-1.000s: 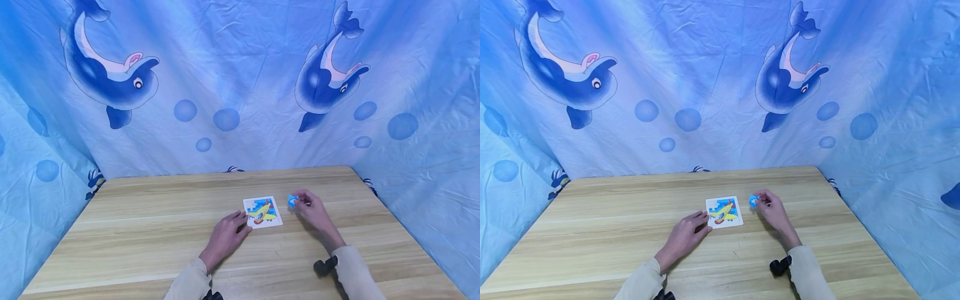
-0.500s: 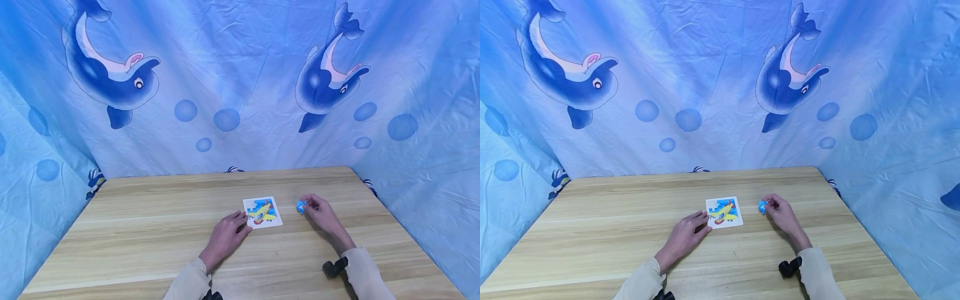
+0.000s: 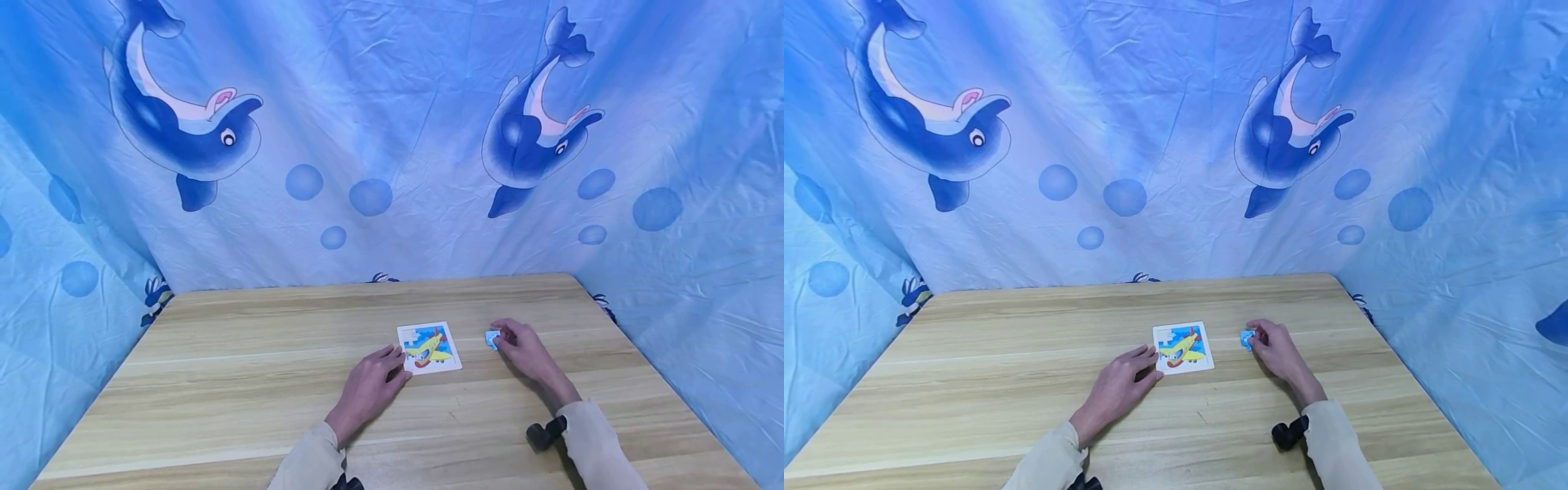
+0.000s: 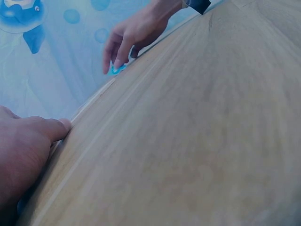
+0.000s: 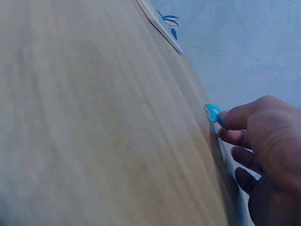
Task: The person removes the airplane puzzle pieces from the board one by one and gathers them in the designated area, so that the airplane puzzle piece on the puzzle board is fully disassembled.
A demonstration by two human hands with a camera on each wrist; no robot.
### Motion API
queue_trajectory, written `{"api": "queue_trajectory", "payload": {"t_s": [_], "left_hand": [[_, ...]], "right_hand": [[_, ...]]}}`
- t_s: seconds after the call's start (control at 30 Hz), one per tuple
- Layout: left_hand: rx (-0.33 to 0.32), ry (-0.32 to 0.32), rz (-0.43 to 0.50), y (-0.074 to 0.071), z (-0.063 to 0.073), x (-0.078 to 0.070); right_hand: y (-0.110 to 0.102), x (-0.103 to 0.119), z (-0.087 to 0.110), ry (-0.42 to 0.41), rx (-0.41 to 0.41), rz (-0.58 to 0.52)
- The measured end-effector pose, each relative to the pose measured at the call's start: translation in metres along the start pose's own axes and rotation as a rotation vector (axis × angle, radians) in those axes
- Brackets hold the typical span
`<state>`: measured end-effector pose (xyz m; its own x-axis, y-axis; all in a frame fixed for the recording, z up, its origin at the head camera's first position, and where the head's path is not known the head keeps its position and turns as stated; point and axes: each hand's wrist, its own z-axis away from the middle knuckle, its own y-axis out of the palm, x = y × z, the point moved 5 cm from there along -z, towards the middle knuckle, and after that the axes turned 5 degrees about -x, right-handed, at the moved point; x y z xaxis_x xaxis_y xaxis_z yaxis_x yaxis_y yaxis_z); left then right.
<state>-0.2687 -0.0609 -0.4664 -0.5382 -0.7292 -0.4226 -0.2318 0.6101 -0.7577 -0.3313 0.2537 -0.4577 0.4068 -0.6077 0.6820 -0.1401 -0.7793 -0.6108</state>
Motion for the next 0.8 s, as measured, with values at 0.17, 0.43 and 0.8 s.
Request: {"api": "queue_trajectory", "payload": {"t_s": [0.17,0.43,0.8], "left_hand": [[-0.010,0.011,0.003,0.0003,-0.0003,0.0004],[-0.014,0.015,0.007,0.0000,-0.0004,0.0001],[-0.011,0.007,0.006,0.0001,-0.0004,0.0007]], "right_hand": [[0.0010,0.0008,-0.0017,-0.042,-0.006,0.085],[0.0023,0.0002,-0.0012,-0.008,0.003,0.117],[0.0028,-0.0030,-0.0001,-0.006,-0.002,0.088]]}}
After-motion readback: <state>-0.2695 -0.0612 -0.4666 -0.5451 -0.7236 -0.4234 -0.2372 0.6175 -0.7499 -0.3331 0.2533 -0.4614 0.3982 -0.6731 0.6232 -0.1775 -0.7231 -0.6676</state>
